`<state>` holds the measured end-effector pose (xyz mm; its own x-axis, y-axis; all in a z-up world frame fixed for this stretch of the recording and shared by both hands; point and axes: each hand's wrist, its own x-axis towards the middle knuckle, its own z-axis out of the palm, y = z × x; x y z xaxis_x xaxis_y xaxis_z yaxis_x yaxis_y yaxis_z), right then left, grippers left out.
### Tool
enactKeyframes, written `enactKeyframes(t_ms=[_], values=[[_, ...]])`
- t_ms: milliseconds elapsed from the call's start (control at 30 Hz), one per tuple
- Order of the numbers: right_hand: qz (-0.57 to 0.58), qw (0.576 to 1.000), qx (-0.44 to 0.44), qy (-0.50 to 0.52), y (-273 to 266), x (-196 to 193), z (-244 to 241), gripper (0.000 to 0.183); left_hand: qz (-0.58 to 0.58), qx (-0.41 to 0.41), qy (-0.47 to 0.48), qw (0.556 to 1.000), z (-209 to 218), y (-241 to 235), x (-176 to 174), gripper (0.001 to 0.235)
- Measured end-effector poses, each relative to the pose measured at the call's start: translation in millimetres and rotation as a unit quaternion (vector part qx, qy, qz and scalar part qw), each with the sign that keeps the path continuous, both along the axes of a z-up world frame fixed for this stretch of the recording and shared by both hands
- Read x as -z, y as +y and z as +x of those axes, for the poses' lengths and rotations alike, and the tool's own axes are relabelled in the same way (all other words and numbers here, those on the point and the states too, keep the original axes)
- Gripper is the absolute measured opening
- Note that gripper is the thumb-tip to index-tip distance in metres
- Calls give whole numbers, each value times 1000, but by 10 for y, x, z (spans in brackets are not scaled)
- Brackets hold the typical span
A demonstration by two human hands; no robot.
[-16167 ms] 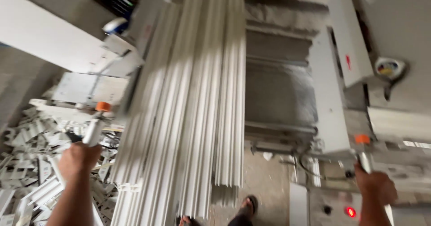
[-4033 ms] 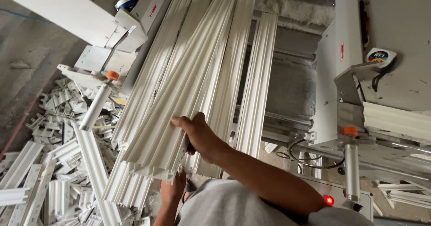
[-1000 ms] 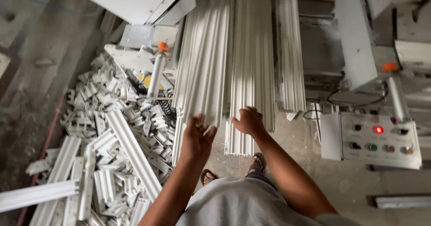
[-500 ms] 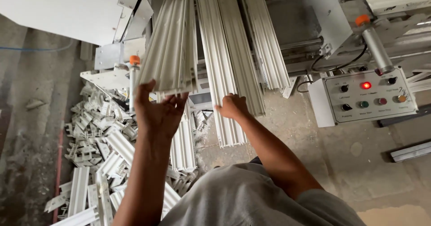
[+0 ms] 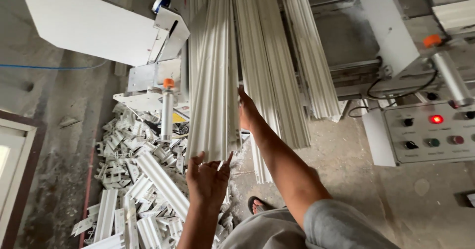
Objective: Measuring and inspecting UPVC window profiles at a fabrication station.
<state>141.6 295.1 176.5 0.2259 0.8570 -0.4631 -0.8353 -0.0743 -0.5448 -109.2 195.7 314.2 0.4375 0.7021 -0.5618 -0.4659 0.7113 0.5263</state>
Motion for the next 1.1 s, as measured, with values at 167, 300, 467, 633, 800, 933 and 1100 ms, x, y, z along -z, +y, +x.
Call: enactKeyframes(t_ms=[167,300,467,633,800,933,1100], values=[[-17,1000,-3,-3,-39,-14,-79,95,10,27,-43,999,-34,-4,20,73],[-37,992,63,-100,216,809,-254,96,8,30,-76,997,-150,13,240,72],[364,850,359,-129,1134,2830,-342,62,48,-27,-19,998,-47,-55,245,73],[279,919,278,25,708,1602,-370,38,10,-64,59,996,174,-36,-276,62],[242,927,278,61,541,734,-403,31,0,-90,36,995,118,76,-234,59],[229,927,289,68,553,808,-389,30,27,-13,-59,998,79,66,-354,67],[237,925,294,36,573,1024,-310,35,23,-17,24,999,289,-37,-655,59]])
